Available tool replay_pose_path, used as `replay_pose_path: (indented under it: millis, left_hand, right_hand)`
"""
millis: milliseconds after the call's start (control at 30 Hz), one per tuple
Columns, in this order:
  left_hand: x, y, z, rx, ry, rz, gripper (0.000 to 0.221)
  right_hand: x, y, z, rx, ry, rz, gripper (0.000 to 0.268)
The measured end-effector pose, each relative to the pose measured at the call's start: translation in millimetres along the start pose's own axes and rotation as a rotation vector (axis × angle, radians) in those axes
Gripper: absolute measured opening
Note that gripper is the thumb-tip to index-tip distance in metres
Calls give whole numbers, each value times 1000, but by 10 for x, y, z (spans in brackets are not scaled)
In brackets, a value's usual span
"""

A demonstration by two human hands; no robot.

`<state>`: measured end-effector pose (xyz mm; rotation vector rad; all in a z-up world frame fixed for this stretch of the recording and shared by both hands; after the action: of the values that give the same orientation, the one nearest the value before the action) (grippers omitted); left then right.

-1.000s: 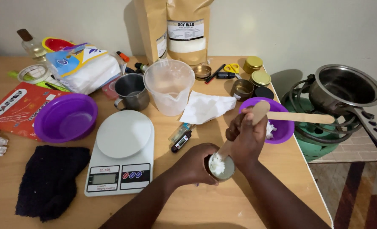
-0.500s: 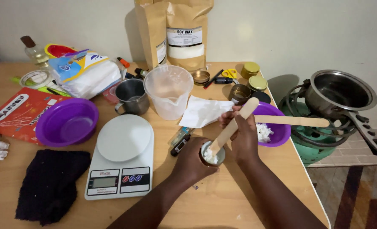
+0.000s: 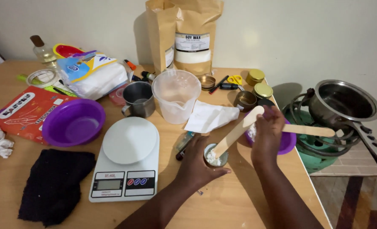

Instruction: Scraping wax flakes from a small metal container into a purple bowl using a wooden stick on a workspace.

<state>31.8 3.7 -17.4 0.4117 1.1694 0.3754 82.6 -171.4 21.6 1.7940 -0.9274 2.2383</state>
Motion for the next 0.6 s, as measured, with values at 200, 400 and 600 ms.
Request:
replay_pose_path:
  millis: [200, 400, 600]
  left_hand:
    - [-269, 229, 24, -221, -344, -147, 55]
    - [-287, 266, 32, -239, -415, -189, 16]
    - [-302, 281, -20, -234, -454, -215, 13]
  right_hand:
    - [449, -266, 92, 180, 666, -479, 22]
    - [169, -951, 1228, 468, 479, -1220, 16]
    - [-780, -1279, 2001, 966, 327, -1993, 42]
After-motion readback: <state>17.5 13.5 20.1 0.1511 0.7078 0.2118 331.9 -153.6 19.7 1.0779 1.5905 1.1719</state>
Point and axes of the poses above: each hand's wrist, its own z-axis towards the middle knuckle, its own y-axis out of the back of the hand, x = y × z, the point moved 2 cm from there along z, towards the middle knuckle
